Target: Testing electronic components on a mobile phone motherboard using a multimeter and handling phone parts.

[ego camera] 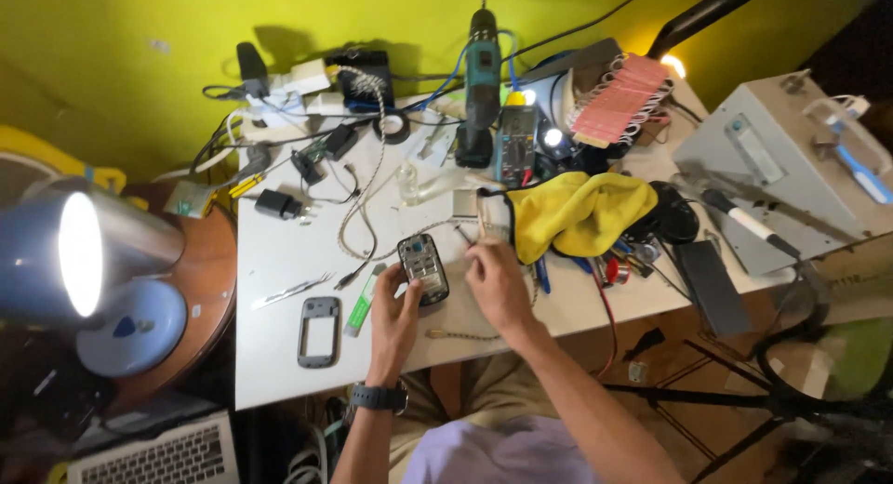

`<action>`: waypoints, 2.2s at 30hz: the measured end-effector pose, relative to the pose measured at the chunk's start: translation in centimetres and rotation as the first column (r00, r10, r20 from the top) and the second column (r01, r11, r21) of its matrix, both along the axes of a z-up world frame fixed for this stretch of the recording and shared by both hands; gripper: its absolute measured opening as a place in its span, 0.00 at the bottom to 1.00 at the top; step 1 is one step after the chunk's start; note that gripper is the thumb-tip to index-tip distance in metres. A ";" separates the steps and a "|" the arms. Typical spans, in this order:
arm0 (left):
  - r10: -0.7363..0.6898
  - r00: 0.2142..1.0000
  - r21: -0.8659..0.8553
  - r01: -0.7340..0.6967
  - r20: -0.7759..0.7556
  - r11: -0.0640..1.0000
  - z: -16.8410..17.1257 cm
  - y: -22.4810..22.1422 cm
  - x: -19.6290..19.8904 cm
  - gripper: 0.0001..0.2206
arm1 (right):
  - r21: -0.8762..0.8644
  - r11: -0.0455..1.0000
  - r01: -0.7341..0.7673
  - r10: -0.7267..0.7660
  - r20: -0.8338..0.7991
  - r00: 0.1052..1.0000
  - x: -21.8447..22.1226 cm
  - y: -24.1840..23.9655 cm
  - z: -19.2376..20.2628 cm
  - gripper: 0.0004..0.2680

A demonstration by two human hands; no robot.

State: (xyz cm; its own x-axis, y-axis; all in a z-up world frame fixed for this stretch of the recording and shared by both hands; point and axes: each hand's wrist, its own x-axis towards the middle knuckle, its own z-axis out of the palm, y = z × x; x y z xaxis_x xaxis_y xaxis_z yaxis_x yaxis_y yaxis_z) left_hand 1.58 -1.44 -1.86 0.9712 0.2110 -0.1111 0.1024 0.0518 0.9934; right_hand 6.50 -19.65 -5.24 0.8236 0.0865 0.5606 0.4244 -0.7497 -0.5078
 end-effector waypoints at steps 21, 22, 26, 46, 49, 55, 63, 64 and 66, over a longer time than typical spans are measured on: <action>0.204 0.968 0.613 -0.249 0.144 0.750 -2.4 -2.0 -1.6 0.18 | 0.259 0.944 0.205 -0.092 -0.390 0.916 1.8 -5.6 0.2 0.08; 0.205 0.968 0.611 -0.249 0.143 0.752 -2.4 -2.0 -1.6 0.18 | 0.256 0.945 0.205 -0.093 -0.391 0.916 1.0 -5.0 1.8 0.08; 0.191 0.971 0.805 -0.229 0.146 0.547 -2.4 -1.9 -0.7 0.15 | 0.620 0.756 0.208 0.163 -0.486 0.859 -1.1 -3.0 5.0 0.08; -0.059 0.998 -0.635 0.064 0.029 0.770 -0.8 -9.8 6.4 0.12 | 0.214 0.977 -0.001 0.002 -0.003 1.000 4.9 -4.4 6.6 0.04; -0.115 0.993 -0.599 0.103 0.018 0.794 -0.7 -9.9 6.3 0.12 | 0.180 0.969 0.167 -0.183 0.078 0.980 10.6 -5.8 4.5 0.05; -0.165 0.985 -0.575 0.163 0.049 0.802 0.6 -9.3 5.4 0.10 | 0.252 0.942 0.221 -0.231 0.008 0.973 16.0 -6.0 0.4 0.04; -0.171 0.984 -0.645 0.161 0.048 0.747 -0.4 -9.1 5.3 0.09 | 0.325 0.924 0.201 -0.243 0.094 0.965 16.3 -6.0 -0.7 0.07; -0.171 0.984 -0.645 0.160 0.046 0.747 -0.4 -9.1 5.4 0.09 | 0.324 0.924 0.202 -0.244 0.092 0.965 16.4 -6.0 -0.8 0.07; -0.171 0.983 -0.654 0.173 0.068 0.737 -0.5 -9.1 5.4 0.10 | 0.311 0.922 0.229 -0.276 0.114 0.954 16.4 -5.9 -1.0 0.07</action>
State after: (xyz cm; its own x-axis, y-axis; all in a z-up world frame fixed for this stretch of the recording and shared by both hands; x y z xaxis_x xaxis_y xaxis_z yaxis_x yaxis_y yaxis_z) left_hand 6.95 -10.54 -2.34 0.9843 -0.0829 -0.1558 0.1707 0.6709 0.7216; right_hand 22.91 -25.54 -6.25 0.6990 -0.2989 0.6496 0.3299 -0.6712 -0.6638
